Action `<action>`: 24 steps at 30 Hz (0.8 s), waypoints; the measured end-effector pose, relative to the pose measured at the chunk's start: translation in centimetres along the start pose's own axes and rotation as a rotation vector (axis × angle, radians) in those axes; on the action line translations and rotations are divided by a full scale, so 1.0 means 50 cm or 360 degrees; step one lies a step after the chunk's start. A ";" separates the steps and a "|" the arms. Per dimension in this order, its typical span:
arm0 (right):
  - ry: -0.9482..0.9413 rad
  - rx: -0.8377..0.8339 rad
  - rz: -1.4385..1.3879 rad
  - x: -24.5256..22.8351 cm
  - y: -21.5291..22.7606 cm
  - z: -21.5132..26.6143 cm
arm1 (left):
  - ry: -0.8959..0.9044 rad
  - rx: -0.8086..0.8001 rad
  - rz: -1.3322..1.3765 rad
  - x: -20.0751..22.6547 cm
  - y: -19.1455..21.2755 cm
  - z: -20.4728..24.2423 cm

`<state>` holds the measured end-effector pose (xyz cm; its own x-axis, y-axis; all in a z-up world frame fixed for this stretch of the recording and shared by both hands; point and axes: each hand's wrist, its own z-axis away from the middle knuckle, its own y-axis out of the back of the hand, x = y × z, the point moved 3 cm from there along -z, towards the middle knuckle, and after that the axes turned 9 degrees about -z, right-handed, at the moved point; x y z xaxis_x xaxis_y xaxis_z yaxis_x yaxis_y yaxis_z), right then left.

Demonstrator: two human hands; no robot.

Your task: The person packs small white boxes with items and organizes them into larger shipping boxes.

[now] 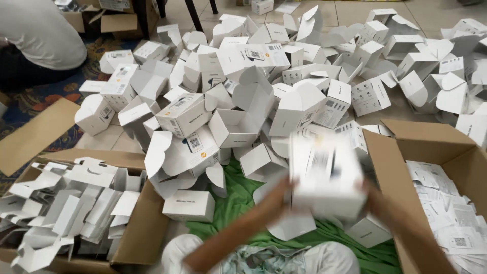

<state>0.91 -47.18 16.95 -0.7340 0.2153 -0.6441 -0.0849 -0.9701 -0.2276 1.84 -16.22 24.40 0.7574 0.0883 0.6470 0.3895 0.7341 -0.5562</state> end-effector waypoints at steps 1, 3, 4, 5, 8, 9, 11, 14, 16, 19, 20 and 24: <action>0.0566 0.0040 -0.0155 -0.167 0.009 -0.010 | -0.0563 0.0047 0.0149 0.143 -0.008 -0.066; 0.1732 0.0060 -0.0517 -0.519 -0.002 0.041 | -0.1689 0.0159 0.0378 0.468 -0.058 -0.127; 0.2345 0.0044 -0.0689 -0.714 -0.015 0.121 | -0.2277 0.0187 0.0488 0.645 -0.130 -0.131; 0.2372 0.0031 -0.0693 -0.757 -0.004 0.113 | -0.2298 0.0167 0.0477 0.673 -0.142 -0.135; 0.2578 -0.0002 -0.0845 -0.762 -0.029 0.106 | -0.2135 0.0079 0.0652 0.657 -0.136 -0.136; 0.2449 -0.0034 -0.0707 -0.723 -0.084 0.125 | -0.2284 0.0162 0.0252 0.624 -0.135 -0.108; 0.2294 -0.0049 -0.0576 -0.619 -0.160 0.146 | -0.2378 0.0254 -0.0154 0.547 -0.108 -0.079; 0.2080 -0.0030 -0.0453 -0.455 -0.210 0.125 | -0.2260 0.0398 -0.0256 0.444 -0.033 -0.058; 0.1897 -0.0066 -0.0409 -0.345 -0.199 0.064 | -0.2087 0.0466 -0.0323 0.372 0.013 -0.048; 0.1659 0.0038 -0.0330 -0.187 -0.203 0.006 | -0.1973 0.0629 -0.0424 0.253 0.106 -0.071; 0.1641 0.0045 -0.0329 -0.141 -0.202 -0.009 | -0.1956 0.0636 -0.0416 0.204 0.141 -0.091; 0.1442 0.0192 -0.0288 0.039 -0.182 -0.107 | -0.1649 0.0873 -0.0430 0.015 0.271 -0.161</action>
<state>3.84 -37.35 13.86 0.0989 0.3207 -0.9420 -0.2535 -0.9073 -0.3354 11.93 -11.63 13.13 -0.1935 0.2017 0.9601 0.0051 0.9788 -0.2046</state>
